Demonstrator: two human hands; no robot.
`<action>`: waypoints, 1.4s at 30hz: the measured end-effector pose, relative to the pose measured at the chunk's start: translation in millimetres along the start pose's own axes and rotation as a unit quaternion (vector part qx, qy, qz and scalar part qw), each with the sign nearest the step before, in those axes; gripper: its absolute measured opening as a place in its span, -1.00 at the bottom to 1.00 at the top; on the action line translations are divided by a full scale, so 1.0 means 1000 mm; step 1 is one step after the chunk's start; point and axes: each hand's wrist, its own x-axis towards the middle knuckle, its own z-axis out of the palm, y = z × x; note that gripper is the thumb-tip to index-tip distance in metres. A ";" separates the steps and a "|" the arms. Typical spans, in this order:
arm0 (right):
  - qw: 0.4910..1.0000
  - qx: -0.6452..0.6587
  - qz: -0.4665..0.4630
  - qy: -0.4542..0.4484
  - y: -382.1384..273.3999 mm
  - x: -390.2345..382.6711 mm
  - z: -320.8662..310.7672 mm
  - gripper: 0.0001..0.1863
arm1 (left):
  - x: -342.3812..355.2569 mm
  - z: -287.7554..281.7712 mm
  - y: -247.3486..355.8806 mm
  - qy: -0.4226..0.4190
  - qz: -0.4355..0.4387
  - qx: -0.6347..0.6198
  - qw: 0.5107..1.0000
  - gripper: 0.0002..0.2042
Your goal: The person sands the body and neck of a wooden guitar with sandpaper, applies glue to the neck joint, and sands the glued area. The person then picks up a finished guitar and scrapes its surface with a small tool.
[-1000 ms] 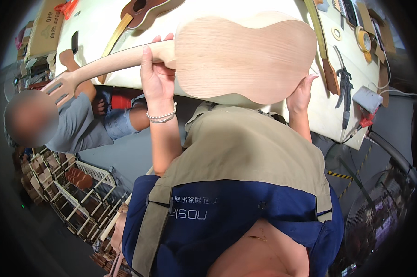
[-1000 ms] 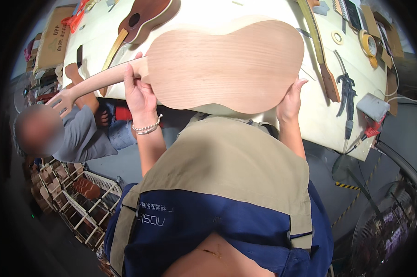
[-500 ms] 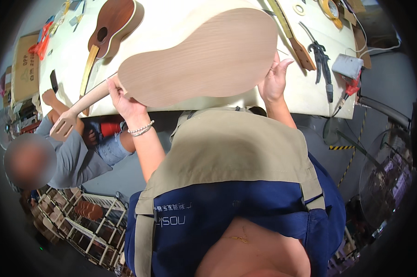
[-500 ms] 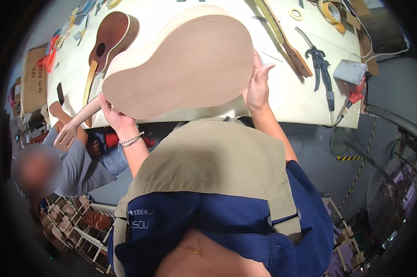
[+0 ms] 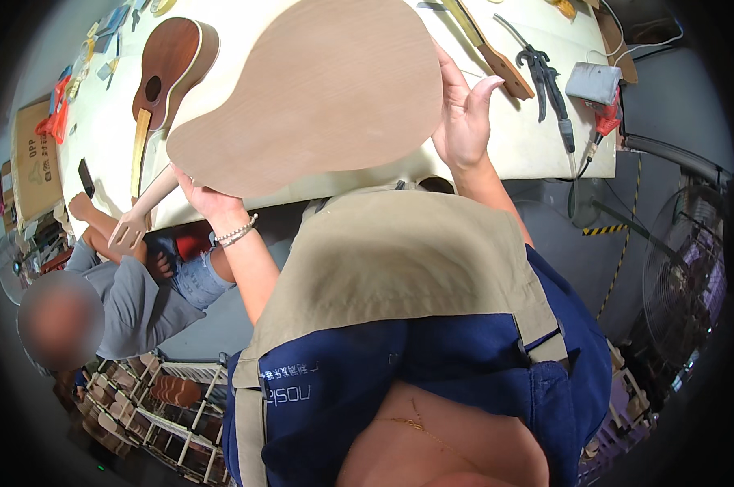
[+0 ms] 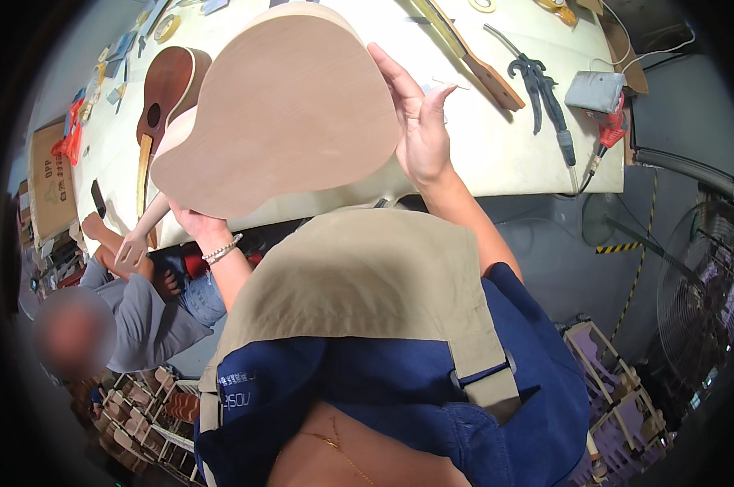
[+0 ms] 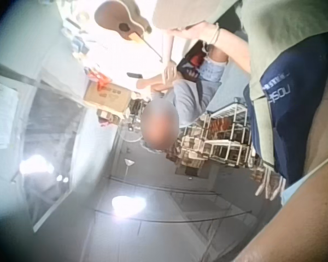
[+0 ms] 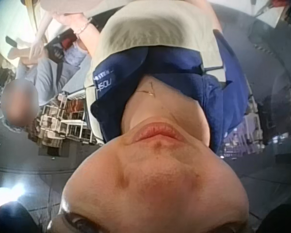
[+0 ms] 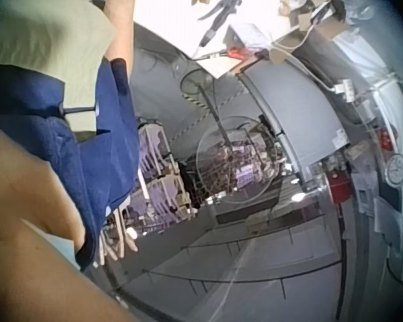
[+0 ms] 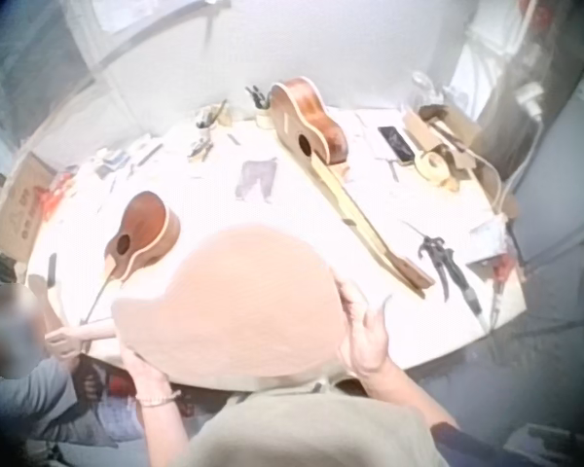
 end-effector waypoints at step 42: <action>0.982 0.091 0.054 0.155 0.014 0.004 -0.030 -0.04 | -0.010 0.099 -0.035 0.110 0.103 0.243 0.958 -0.48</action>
